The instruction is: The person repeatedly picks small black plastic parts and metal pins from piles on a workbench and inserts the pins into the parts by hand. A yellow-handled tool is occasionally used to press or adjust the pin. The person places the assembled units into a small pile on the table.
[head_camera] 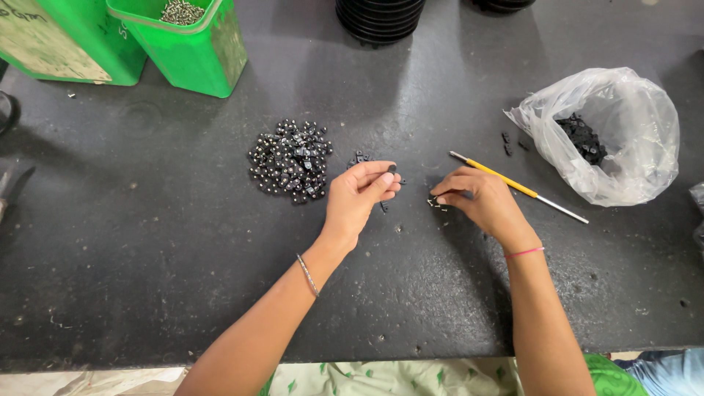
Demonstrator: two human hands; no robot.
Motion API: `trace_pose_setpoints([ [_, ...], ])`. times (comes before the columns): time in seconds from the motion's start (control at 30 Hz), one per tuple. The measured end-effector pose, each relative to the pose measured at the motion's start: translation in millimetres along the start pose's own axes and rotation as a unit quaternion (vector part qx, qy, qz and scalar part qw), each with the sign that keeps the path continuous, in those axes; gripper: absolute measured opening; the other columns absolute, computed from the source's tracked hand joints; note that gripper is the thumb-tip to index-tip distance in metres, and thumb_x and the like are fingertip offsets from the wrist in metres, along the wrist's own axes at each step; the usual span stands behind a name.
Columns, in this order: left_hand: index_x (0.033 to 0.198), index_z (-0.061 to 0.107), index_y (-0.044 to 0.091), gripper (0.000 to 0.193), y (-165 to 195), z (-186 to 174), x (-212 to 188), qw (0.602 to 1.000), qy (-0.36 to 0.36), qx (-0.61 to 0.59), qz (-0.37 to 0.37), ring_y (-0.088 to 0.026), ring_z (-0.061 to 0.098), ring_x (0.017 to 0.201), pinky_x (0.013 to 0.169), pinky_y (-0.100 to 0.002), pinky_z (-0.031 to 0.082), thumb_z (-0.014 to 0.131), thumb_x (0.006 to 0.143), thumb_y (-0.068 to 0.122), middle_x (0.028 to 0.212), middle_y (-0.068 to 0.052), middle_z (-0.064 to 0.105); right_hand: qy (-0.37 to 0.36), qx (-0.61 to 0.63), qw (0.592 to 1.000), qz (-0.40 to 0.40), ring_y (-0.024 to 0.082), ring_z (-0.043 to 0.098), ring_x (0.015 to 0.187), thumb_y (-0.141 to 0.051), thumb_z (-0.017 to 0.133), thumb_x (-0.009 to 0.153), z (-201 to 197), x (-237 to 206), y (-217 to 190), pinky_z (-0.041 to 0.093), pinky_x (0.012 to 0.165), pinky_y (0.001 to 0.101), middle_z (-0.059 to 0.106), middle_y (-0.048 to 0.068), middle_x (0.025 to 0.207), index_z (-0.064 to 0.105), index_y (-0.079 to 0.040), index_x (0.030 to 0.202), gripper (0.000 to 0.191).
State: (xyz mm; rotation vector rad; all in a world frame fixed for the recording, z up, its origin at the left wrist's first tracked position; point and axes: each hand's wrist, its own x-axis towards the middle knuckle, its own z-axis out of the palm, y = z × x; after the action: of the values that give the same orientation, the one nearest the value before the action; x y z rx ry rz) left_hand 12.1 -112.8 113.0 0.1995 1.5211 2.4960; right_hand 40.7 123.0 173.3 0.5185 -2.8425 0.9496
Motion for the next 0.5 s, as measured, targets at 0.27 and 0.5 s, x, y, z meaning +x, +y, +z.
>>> trace_pose_setpoints([
  [0.27,0.110,0.070,-0.007,0.023,-8.3,3.7,-1.4,0.998,-0.001,0.058,-0.003,-0.016,0.074,0.083,0.076,-0.028,0.062,0.073,0.092,0.008,0.094,-0.012,0.076,0.043,0.097,0.992,0.075,0.015,0.072,0.086,-0.010,0.078,0.086,10.9,3.3,-15.3,0.057,0.081,0.0291,0.076,0.004,0.096,0.076,-0.004,0.100,0.016],
  [0.5,0.102,0.073,-0.004,0.016,-9.6,6.6,-5.4,0.997,-0.015,0.076,0.007,-0.013,0.073,0.082,0.076,-0.027,0.062,0.075,0.091,0.006,0.092,-0.009,0.076,0.101,0.148,0.983,0.052,0.011,0.073,0.088,-0.009,0.078,0.087,27.7,3.4,-36.9,0.059,0.081,0.0270,0.078,0.003,0.097,0.076,-0.003,0.100,0.015],
])
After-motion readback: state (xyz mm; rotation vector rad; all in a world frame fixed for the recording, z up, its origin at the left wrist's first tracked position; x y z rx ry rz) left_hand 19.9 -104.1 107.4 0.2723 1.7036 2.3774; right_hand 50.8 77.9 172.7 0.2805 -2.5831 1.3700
